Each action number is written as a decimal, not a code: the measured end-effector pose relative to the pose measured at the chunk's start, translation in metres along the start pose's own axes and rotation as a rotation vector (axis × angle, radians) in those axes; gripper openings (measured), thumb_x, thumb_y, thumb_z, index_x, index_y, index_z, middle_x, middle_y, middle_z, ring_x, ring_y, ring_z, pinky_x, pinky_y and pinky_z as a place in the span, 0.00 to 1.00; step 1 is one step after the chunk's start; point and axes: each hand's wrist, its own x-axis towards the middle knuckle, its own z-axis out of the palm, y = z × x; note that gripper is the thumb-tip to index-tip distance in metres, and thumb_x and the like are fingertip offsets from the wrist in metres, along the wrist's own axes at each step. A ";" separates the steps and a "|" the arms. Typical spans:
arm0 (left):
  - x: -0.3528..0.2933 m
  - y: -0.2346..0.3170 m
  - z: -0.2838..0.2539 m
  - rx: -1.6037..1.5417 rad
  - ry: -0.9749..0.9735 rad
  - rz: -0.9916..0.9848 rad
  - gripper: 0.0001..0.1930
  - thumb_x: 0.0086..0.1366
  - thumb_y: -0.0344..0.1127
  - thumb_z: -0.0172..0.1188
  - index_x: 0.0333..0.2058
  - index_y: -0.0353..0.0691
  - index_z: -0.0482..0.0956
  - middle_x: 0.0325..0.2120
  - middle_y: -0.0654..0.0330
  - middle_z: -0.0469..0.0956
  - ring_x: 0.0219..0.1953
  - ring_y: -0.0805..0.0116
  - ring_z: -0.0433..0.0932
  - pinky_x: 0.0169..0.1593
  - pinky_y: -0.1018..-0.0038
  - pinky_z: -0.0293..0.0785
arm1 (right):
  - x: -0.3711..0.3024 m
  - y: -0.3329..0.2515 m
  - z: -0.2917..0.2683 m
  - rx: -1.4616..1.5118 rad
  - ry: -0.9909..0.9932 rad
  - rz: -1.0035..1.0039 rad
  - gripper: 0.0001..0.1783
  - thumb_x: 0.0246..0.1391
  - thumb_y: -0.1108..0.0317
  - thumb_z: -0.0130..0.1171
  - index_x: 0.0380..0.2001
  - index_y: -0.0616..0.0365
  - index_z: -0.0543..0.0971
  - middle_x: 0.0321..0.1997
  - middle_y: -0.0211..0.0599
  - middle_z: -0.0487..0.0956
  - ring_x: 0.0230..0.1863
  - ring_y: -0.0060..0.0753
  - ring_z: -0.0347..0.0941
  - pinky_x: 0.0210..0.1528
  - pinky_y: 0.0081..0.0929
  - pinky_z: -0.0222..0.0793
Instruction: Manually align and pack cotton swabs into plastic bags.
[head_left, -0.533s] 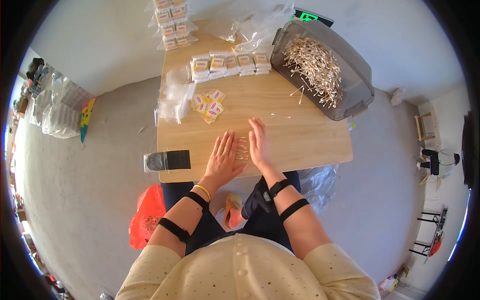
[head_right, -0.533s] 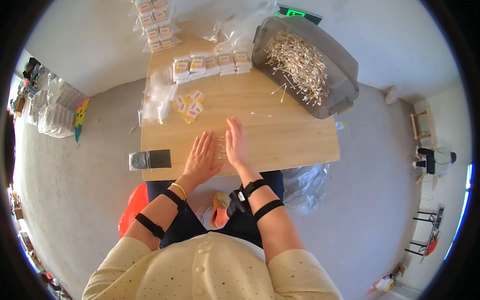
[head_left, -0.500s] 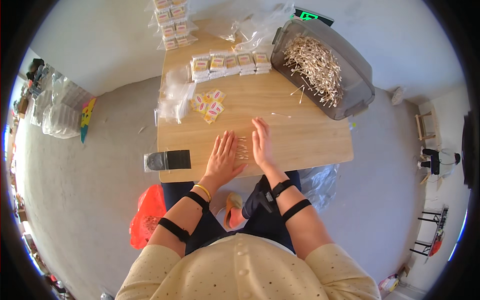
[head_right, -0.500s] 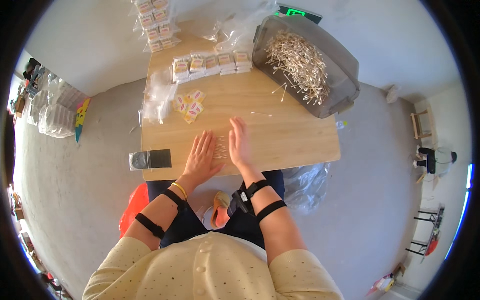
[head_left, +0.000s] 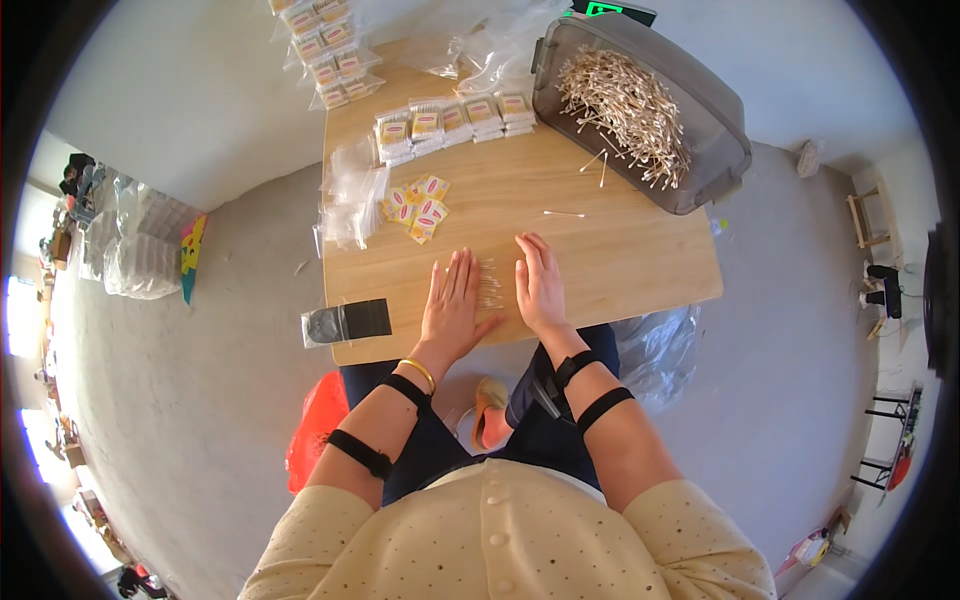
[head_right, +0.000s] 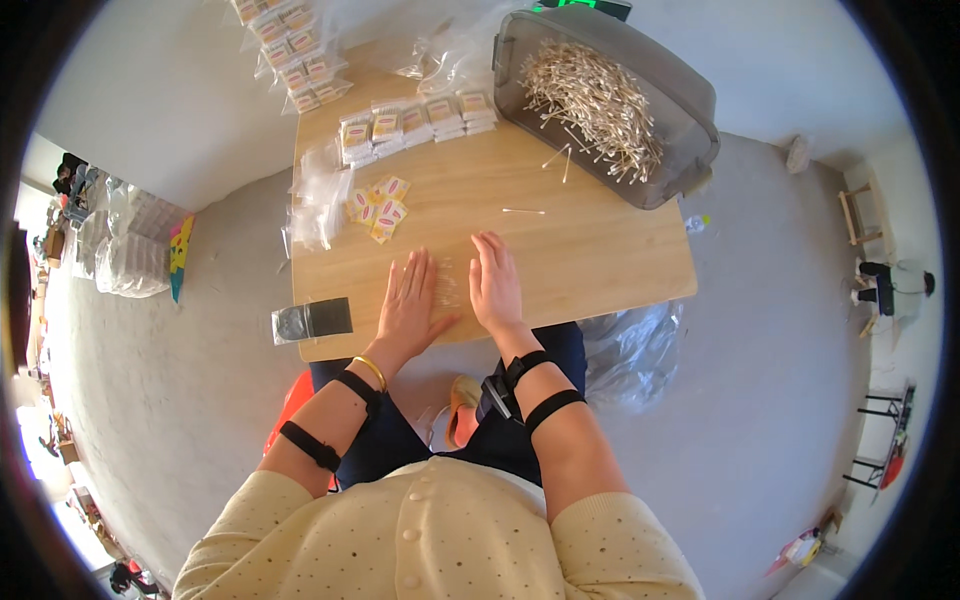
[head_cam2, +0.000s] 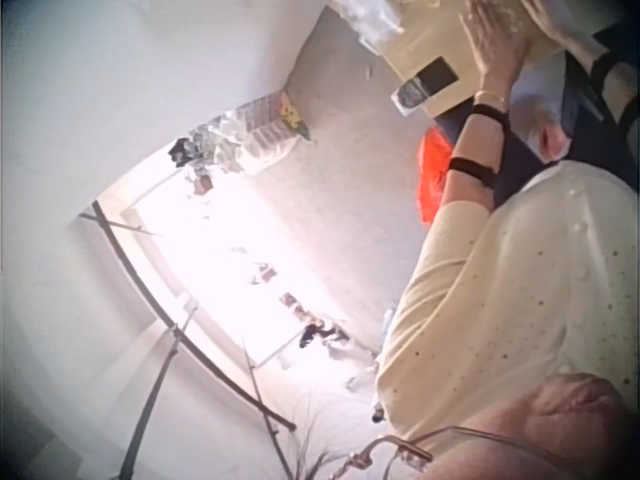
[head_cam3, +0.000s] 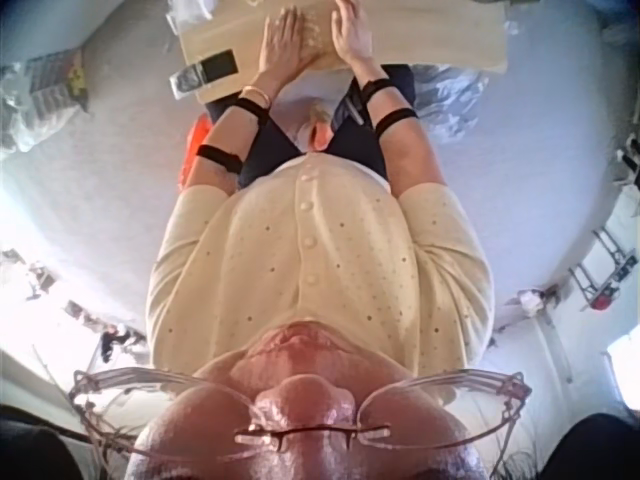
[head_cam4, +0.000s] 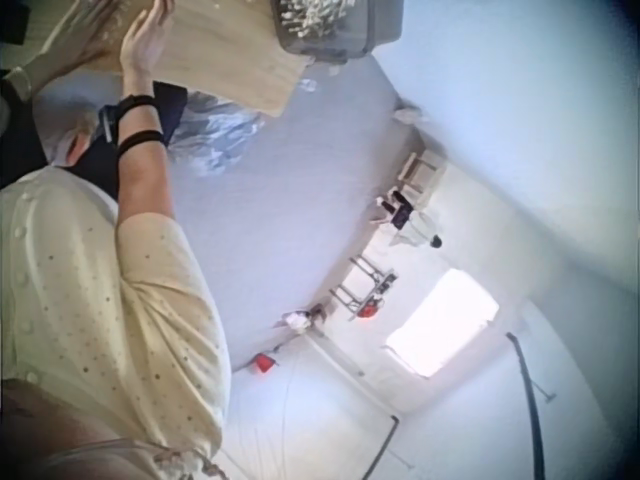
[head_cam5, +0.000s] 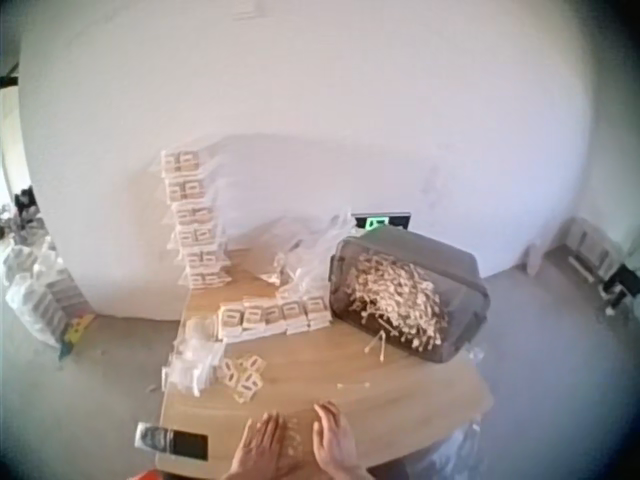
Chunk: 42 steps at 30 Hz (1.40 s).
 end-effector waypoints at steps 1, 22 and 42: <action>0.002 0.000 0.001 0.017 0.013 -0.006 0.53 0.67 0.69 0.53 0.73 0.27 0.50 0.75 0.43 0.50 0.79 0.52 0.43 0.78 0.50 0.34 | 0.000 -0.001 0.000 0.000 -0.002 -0.001 0.21 0.66 0.73 0.50 0.61 0.63 0.71 0.65 0.53 0.71 0.67 0.59 0.65 0.68 0.48 0.64; -0.029 -0.031 -0.014 -0.063 0.058 -0.113 0.51 0.67 0.65 0.55 0.74 0.29 0.49 0.75 0.45 0.50 0.79 0.51 0.42 0.78 0.49 0.31 | -0.008 -0.001 -0.004 -0.067 -0.124 -0.146 0.27 0.63 0.68 0.55 0.65 0.61 0.68 0.68 0.51 0.68 0.71 0.57 0.62 0.72 0.53 0.58; -0.043 -0.029 0.007 -0.022 0.045 -0.137 0.49 0.72 0.66 0.43 0.73 0.26 0.48 0.75 0.41 0.48 0.79 0.50 0.43 0.78 0.49 0.33 | -0.021 -0.023 0.003 -0.226 -0.340 -0.180 0.40 0.66 0.51 0.55 0.73 0.60 0.59 0.77 0.52 0.56 0.79 0.56 0.48 0.79 0.56 0.43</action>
